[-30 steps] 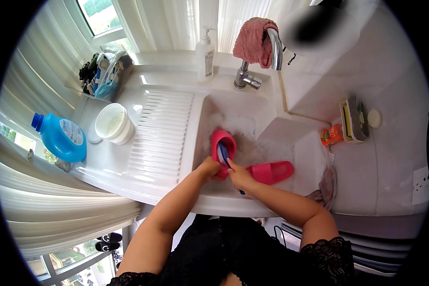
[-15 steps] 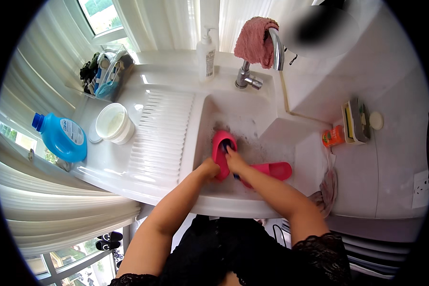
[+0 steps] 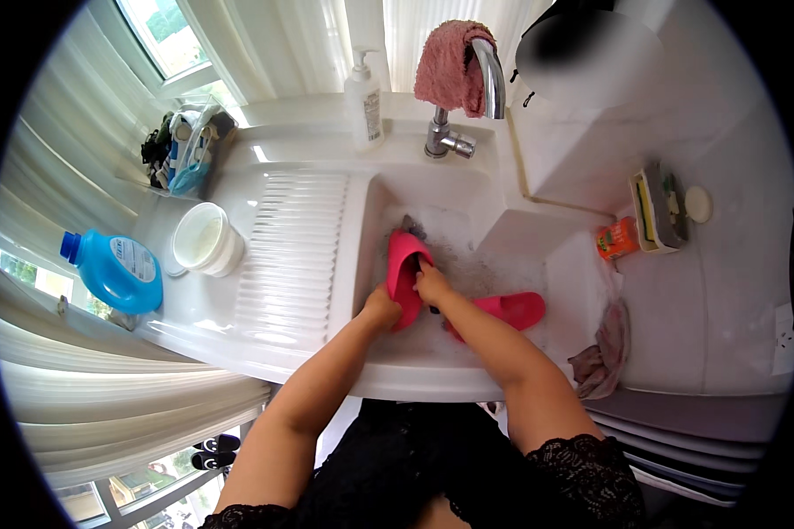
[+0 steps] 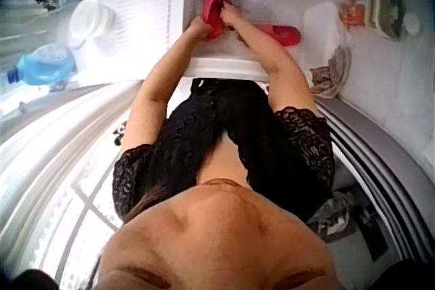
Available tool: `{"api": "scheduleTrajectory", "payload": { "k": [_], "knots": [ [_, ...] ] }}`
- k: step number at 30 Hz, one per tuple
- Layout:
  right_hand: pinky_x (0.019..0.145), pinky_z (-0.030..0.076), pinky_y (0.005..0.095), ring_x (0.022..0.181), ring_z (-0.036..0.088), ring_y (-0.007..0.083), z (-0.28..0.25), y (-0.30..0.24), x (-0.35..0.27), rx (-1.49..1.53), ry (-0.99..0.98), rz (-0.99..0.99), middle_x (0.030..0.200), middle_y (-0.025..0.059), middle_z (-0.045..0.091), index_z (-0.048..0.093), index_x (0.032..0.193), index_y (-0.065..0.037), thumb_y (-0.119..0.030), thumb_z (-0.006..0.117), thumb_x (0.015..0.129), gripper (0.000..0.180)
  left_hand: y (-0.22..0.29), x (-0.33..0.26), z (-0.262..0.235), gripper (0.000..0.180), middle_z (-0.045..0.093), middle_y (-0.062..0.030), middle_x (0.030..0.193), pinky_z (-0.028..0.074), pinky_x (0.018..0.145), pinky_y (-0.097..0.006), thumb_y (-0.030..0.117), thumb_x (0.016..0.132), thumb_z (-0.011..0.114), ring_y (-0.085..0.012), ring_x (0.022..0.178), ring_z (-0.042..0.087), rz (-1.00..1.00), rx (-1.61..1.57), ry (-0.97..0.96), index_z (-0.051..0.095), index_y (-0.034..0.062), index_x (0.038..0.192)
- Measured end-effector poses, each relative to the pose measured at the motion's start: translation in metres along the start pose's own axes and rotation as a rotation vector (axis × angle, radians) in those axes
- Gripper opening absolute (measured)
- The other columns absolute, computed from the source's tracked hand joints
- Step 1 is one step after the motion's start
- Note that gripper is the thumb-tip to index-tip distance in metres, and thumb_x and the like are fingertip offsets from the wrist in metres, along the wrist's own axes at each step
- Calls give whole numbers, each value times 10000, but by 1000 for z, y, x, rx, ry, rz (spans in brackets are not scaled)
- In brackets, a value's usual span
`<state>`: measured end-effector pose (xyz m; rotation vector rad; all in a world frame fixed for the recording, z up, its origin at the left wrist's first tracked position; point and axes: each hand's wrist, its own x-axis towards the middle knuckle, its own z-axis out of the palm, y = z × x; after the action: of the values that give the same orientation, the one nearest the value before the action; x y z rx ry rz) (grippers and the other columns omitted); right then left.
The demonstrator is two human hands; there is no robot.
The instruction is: The person places a black slipper on the floor, then picks up a pair of pink slippers and a blue brush. They scrub the pink slippers with the brush in the sink, cleaning both the inside and outside surfaces.
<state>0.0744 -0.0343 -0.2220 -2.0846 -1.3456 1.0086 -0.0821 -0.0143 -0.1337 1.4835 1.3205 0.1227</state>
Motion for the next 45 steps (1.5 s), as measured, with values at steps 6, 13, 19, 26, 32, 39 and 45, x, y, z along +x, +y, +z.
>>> {"api": "scheduleTrajectory", "payload": {
  "k": [6, 13, 19, 26, 32, 39, 45],
  "knots": [
    [755, 473, 490, 854, 618, 433, -54, -34, -114, -139, -285, -130, 929, 306, 613, 247, 1462, -155, -229, 405, 940, 551, -13, 13, -7, 426, 609, -185, 1058, 582, 708, -468, -38, 793, 565, -332, 931, 640, -242, -646, -273, 485, -4, 1209],
    [710, 474, 496, 796, 621, 430, -43, -15, -57, -286, -181, -60, 888, 294, 619, 248, 1462, -163, -204, 425, 940, 553, 3, 9, -3, 342, 627, -198, 999, 588, 685, -454, -56, 789, 532, -328, 866, 656, -218, -624, -171, 522, -56, 1131],
    [734, 480, 506, 811, 619, 434, -81, -50, -141, -258, -321, -178, 919, 283, 629, 292, 1449, -143, -200, 413, 933, 533, 5, 5, -10, 352, 610, -182, 1034, 588, 701, -453, -37, 808, 535, -326, 903, 645, -216, -659, -243, 501, -14, 1158],
    [713, 478, 477, 790, 619, 412, -58, -49, -87, -258, -167, -3, 893, 259, 630, 288, 1454, -203, -207, 423, 946, 526, 0, 16, -5, 423, 588, -162, 1109, 574, 725, -443, 17, 842, 516, -304, 957, 625, -126, -688, -147, 430, 75, 1252],
    [668, 481, 464, 743, 624, 389, -111, -92, -160, -117, -150, -152, 831, 260, 618, 281, 1453, -227, -196, 448, 941, 540, 13, 8, -15, 256, 595, -135, 1056, 571, 702, -398, 114, 949, 406, -275, 916, 623, -197, -1214, -231, 444, 52, 1193],
    [609, 467, 510, 671, 611, 414, -100, -98, -155, -345, -36, -221, 714, 240, 607, 250, 1460, -270, -203, 468, 934, 573, 4, 20, -14, 220, 561, -59, 740, 492, 538, -307, 170, 966, 351, -182, 636, 567, -251, -1303, -278, 534, 75, 890],
    [644, 460, 504, 718, 613, 413, -97, -75, -127, -189, 35, -247, 756, 223, 615, 326, 1432, -236, -194, 463, 934, 518, -8, 31, -15, 174, 441, -36, 636, 341, 407, -264, 184, 909, 351, -145, 492, 445, -384, -1336, -248, 446, 104, 788]
  ]
}}
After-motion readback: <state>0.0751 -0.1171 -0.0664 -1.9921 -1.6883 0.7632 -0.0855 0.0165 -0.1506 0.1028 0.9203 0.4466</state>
